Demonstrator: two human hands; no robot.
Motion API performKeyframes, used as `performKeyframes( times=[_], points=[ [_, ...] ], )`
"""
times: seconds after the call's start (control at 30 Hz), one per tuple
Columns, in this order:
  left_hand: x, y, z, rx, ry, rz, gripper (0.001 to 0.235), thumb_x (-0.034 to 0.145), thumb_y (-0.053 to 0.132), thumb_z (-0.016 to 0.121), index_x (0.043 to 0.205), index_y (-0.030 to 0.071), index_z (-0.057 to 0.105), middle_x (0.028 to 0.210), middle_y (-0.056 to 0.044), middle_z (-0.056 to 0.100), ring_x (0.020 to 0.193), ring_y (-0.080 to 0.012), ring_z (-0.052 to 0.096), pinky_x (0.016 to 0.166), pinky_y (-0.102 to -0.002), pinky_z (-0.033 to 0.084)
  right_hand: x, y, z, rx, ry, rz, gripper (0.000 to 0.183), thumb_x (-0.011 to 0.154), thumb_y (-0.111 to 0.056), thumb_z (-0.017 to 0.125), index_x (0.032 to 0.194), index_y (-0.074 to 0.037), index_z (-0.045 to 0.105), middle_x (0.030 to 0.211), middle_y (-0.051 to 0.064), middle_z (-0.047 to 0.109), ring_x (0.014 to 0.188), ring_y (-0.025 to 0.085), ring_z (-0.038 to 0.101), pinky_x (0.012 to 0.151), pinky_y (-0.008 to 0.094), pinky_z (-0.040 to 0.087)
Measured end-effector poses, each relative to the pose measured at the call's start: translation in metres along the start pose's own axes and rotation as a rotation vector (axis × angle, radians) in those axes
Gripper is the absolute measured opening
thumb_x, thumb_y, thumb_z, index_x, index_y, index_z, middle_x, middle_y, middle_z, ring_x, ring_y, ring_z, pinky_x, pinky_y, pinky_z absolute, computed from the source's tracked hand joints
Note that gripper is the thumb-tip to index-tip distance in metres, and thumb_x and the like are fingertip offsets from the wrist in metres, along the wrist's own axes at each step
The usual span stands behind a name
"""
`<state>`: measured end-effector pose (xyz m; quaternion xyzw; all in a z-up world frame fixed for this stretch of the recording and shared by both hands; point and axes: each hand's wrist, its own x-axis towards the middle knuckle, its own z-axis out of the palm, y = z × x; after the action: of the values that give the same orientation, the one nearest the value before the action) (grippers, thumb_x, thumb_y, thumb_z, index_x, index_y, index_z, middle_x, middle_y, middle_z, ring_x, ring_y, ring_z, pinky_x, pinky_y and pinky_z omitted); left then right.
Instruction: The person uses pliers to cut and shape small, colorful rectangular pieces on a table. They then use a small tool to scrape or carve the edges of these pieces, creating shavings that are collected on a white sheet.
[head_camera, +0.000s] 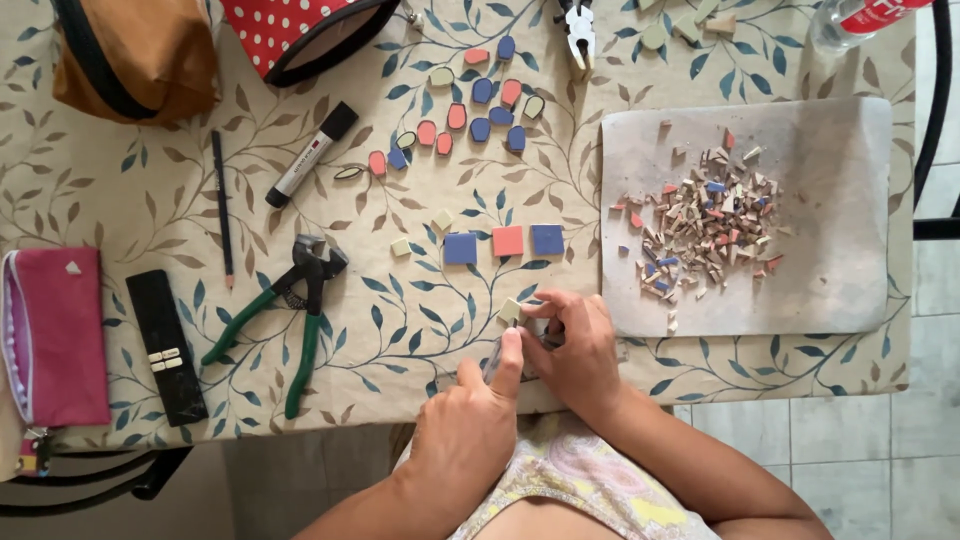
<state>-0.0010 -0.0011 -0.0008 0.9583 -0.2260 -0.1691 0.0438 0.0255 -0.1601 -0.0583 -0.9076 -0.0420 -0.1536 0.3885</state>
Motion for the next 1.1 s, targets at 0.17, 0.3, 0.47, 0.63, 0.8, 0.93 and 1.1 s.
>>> performKeyframes(
  times=[0.17, 0.3, 0.47, 0.63, 0.8, 0.93, 1.1],
  points=[
    [-0.001, 0.003, -0.004, 0.039, 0.001, -0.002, 0.072, 0.082, 0.015, 0.052, 0.151, 0.016, 0.031, 0.075, -0.012, 0.05, 0.038, -0.0256, 0.055, 0.032, -0.042, 0.046, -0.001, -0.001, -0.001, 0.003, -0.009, 0.005, 0.036, 0.085, -0.02, 0.079, 0.114, -0.012, 0.058, 0.091, -0.006, 0.073, 0.067, 0.012, 0.059, 0.079, 0.033, 0.045],
    [0.001, 0.003, -0.001, 0.058, 0.006, 0.001, 0.071, 0.083, 0.015, 0.051, 0.151, 0.016, 0.03, 0.074, -0.012, 0.05, 0.037, -0.025, 0.055, 0.032, -0.041, 0.046, 0.001, -0.001, 0.001, -0.001, 0.001, 0.004, 0.035, 0.086, -0.02, 0.078, 0.114, -0.012, 0.058, 0.091, -0.006, 0.074, 0.068, 0.012, 0.061, 0.08, 0.034, 0.046],
    [0.002, 0.006, -0.001, 0.02, -0.075, -0.006, 0.07, 0.086, 0.012, 0.048, 0.153, 0.015, 0.026, 0.075, -0.013, 0.05, 0.038, -0.0267, 0.056, 0.033, -0.043, 0.047, 0.001, -0.001, -0.001, 0.001, 0.008, -0.005, 0.034, 0.086, -0.019, 0.078, 0.113, -0.011, 0.058, 0.091, -0.006, 0.073, 0.068, 0.012, 0.061, 0.078, 0.034, 0.046],
    [0.002, 0.008, 0.003, 0.095, 0.062, -0.008, 0.069, 0.084, 0.015, 0.05, 0.15, 0.017, 0.032, 0.072, -0.01, 0.05, 0.035, -0.0233, 0.054, 0.03, -0.04, 0.045, 0.001, -0.002, -0.001, 0.002, -0.001, 0.002, 0.034, 0.086, -0.018, 0.078, 0.113, -0.012, 0.058, 0.093, -0.006, 0.074, 0.072, 0.013, 0.064, 0.081, 0.034, 0.046],
    [0.002, 0.01, 0.009, 0.097, 0.061, -0.017, 0.07, 0.083, 0.015, 0.051, 0.15, 0.017, 0.032, 0.071, -0.01, 0.049, 0.035, -0.0234, 0.054, 0.031, -0.04, 0.045, 0.001, -0.001, -0.001, -0.007, 0.003, -0.002, 0.032, 0.086, -0.016, 0.077, 0.112, -0.012, 0.058, 0.09, -0.007, 0.073, 0.065, 0.012, 0.058, 0.078, 0.033, 0.045],
    [0.003, 0.012, 0.006, 0.118, 0.085, -0.02, 0.069, 0.083, 0.016, 0.052, 0.149, 0.017, 0.033, 0.07, -0.009, 0.049, 0.034, -0.0228, 0.054, 0.03, -0.039, 0.045, 0.0, -0.001, -0.001, 0.001, 0.009, -0.013, 0.032, 0.087, -0.014, 0.076, 0.112, -0.011, 0.058, 0.091, -0.006, 0.074, 0.072, 0.013, 0.064, 0.079, 0.033, 0.046],
    [0.004, 0.013, 0.013, 0.099, 0.102, -0.03, 0.069, 0.082, 0.015, 0.052, 0.149, 0.018, 0.034, 0.071, -0.009, 0.047, 0.033, -0.0229, 0.052, 0.028, -0.041, 0.043, -0.001, 0.001, -0.001, 0.007, 0.012, 0.001, 0.03, 0.087, -0.014, 0.075, 0.112, -0.011, 0.058, 0.092, -0.006, 0.074, 0.075, 0.014, 0.066, 0.08, 0.034, 0.046]
  ],
)
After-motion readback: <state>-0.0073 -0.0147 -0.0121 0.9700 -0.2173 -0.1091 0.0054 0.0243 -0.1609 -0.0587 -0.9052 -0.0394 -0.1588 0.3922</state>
